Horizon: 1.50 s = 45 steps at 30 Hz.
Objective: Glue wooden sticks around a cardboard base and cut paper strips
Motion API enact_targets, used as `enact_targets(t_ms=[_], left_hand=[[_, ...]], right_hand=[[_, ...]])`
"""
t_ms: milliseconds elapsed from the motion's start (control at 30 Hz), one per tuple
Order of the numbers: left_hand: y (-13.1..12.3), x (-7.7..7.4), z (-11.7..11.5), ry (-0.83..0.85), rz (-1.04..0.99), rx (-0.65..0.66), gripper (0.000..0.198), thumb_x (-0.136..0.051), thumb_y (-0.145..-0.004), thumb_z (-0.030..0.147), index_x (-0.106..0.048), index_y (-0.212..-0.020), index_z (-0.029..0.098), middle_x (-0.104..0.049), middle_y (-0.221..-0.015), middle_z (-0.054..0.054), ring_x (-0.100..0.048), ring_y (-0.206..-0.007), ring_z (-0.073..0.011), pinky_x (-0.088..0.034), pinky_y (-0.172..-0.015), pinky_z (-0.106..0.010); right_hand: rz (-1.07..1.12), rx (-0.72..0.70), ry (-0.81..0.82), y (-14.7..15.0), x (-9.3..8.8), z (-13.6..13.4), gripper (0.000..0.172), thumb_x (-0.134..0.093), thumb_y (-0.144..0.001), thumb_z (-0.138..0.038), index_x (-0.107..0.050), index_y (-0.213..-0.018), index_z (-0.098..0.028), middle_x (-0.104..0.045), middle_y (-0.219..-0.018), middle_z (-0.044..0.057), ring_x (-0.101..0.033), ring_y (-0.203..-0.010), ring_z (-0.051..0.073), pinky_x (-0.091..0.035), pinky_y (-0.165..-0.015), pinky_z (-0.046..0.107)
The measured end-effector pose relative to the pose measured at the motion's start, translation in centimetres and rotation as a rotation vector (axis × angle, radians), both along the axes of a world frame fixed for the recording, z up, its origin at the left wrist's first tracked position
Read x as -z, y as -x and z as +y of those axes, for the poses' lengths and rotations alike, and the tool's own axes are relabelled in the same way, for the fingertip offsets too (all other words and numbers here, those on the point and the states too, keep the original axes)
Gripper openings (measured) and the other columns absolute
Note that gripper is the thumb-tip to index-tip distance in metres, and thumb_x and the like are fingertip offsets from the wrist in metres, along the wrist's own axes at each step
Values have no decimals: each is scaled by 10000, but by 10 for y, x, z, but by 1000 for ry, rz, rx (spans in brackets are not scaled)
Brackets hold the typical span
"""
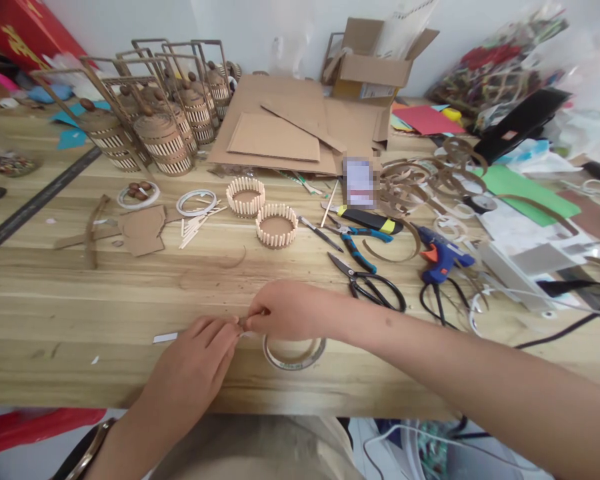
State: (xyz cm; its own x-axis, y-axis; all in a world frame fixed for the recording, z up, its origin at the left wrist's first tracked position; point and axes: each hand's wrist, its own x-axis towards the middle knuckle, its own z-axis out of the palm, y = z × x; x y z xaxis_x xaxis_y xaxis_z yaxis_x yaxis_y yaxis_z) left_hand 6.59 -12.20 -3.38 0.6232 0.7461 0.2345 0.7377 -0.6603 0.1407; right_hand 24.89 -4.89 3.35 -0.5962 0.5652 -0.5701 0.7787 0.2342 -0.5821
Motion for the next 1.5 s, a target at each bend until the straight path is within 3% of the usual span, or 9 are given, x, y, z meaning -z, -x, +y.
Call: enact_targets(t_ms=[200, 333, 433, 567, 700, 867, 1000, 1200, 1500], left_hand=[[3, 3, -2, 5, -39, -15, 176, -429, -907, 52, -567, -887, 160, -675, -855, -80, -613, -793, -236, -576, -694, -385], [5, 9, -3, 12, -59, -4, 212, -390, -952, 99, -580, -885, 162, -692, -914, -96, -615, -840, -243, -577, -732, -401], [5, 10, -4, 3, -74, -13, 250, -358, -985, 147, -588, -892, 171, -706, -973, -100, -626, -876, -249, -575, -756, -408], [5, 9, -6, -52, -107, -32, 256, -329, -1016, 209, -568, -1090, 153, -719, -1024, -86, -649, -925, -230, -574, -780, -362], [6, 12, -8, -127, -84, -42, 366, -307, -1026, 219, -434, -1331, 60, -725, -1056, -115, -666, -931, -220, -568, -769, -327], [6, 25, -12, -210, 54, 10, 353, -347, -998, 141, -495, -1295, 21, -725, -1097, -137, -667, -948, -244, -552, -817, -363], [7, 29, -14, -213, 154, 30, 328, -391, -983, 149, -594, -1225, 60, -710, -1150, -138, -651, -994, -258, -537, -862, -394], [7, 27, -15, -153, 185, 11, 347, -386, -988, 161, -601, -1250, 91, -698, -1189, -115, -638, -1027, -251, -527, -870, -376], [6, 26, -14, -173, 161, 13, 345, -379, -985, 144, -613, -1229, 72, -707, -1159, -109, -630, -1015, -253, -504, -875, -371]], right_hand=[[-109, 162, -117, -3, 1, -10, 287, -595, -823, -264, -754, -1045, -175, -706, -726, 24, -550, -648, 140, -336, -561, 234], [-75, 175, 55, -10, 3, -11, 183, -593, -825, -275, -743, -818, -170, -633, -601, -16, -493, -532, 103, -314, -498, 224], [-59, 165, 153, -16, 6, -9, 192, -605, -821, -325, -701, -771, -166, -608, -594, -28, -470, -522, 98, -309, -475, 221], [-99, 140, 171, -23, 2, -5, 236, -582, -843, -364, -666, -755, -162, -611, -614, -19, -450, -528, 98, -299, -468, 221], [-116, 151, 163, -34, -13, 4, 252, -568, -855, -367, -661, -765, -152, -615, -645, -5, -446, -543, 96, -305, -477, 213], [-124, 145, 219, -39, -21, 15, 243, -590, -834, -379, -655, -783, -150, -590, -629, -12, -433, -529, 93, -301, -476, 211], [-138, 81, 188, -30, -12, 24, 242, -588, -828, -370, -664, -760, -151, -607, -639, -13, -432, -518, 85, -300, -499, 223], [-197, -52, 137, -17, 5, 35, 277, -596, -818, -382, -674, -685, -152, -613, -603, -11, -457, -525, 105, -302, -528, 254], [-266, -108, 153, -9, 7, 41, 280, -599, -839, -345, -648, -645, -148, -584, -590, -25, -456, -530, 99, -324, -551, 241]])
